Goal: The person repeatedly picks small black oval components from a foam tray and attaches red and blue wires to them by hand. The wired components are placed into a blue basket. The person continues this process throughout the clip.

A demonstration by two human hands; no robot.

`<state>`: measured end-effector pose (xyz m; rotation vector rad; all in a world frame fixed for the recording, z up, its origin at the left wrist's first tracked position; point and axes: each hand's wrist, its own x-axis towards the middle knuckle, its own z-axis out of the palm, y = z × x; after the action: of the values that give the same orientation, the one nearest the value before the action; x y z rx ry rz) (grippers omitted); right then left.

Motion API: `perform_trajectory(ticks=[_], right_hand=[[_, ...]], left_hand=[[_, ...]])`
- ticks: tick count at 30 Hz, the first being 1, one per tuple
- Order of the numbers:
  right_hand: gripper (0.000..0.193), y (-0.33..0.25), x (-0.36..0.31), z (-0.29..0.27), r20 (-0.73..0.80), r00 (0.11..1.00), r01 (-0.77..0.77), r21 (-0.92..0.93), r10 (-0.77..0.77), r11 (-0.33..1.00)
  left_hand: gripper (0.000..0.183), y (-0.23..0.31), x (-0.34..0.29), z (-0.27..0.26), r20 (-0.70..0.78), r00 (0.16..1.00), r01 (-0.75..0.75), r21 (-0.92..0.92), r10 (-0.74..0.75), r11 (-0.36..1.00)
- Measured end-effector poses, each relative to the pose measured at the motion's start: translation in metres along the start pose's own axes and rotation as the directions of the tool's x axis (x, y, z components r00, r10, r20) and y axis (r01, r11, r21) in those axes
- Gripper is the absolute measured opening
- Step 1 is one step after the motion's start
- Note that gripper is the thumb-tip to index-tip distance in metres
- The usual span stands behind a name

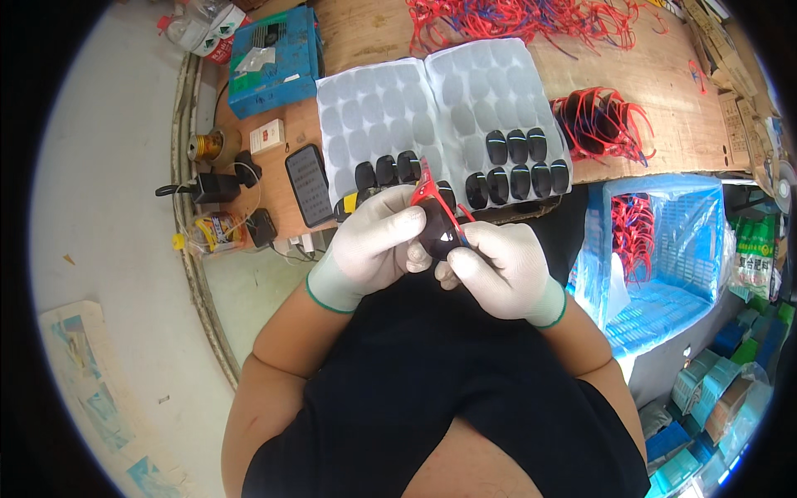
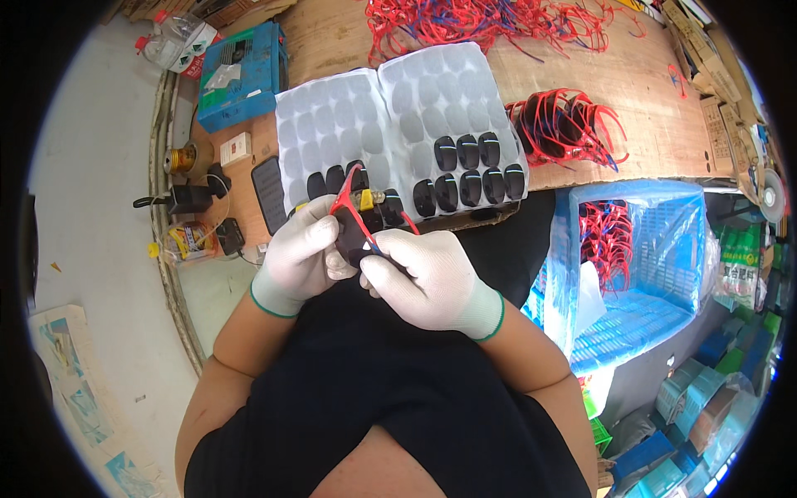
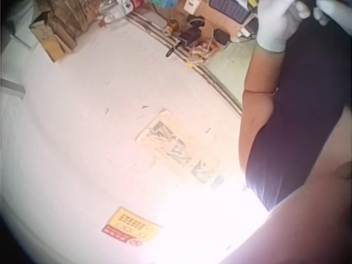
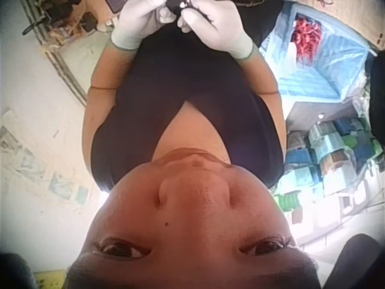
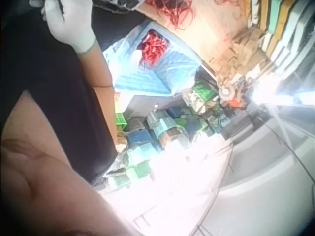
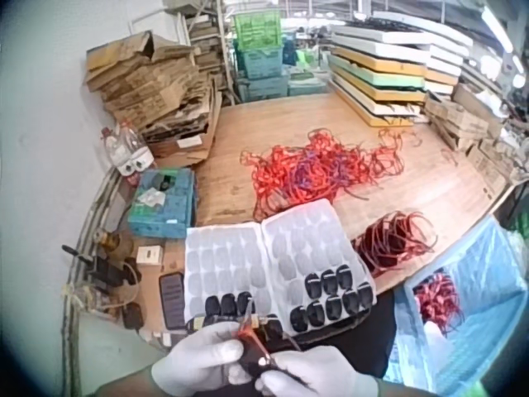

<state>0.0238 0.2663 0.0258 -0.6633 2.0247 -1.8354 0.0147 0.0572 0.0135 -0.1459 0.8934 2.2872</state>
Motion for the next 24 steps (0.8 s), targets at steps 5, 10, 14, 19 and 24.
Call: perform_trajectory(ticks=[5,10,14,19,24], right_hand=[[0.02,0.004,0.0,-0.001,0.069,0.991,-0.13,0.286,0.114,0.949],[0.017,0.002,-0.001,0.006,-0.128,0.978,-0.149,0.134,0.166,0.98],[0.012,0.005,-0.002,0.013,-0.223,0.972,0.043,-0.16,-0.079,0.986],[0.011,0.011,-0.002,0.012,-0.146,0.913,0.25,-0.537,-0.381,0.805],[0.012,0.009,-0.003,0.008,-0.109,0.927,0.208,-0.647,-0.359,0.733]], left_hand=[[0.033,-0.002,-0.003,-0.006,0.051,0.996,-0.071,0.03,0.069,0.997],[0.031,-0.005,-0.002,0.002,-0.098,0.992,-0.067,0.073,0.074,0.995],[0.033,-0.007,0.0,-0.002,-0.094,0.994,-0.039,0.102,0.049,0.994],[0.038,-0.009,0.0,-0.002,-0.103,0.991,-0.06,0.239,0.087,0.969],[0.033,-0.011,0.002,0.012,-0.241,0.95,-0.095,0.38,0.197,0.92]])
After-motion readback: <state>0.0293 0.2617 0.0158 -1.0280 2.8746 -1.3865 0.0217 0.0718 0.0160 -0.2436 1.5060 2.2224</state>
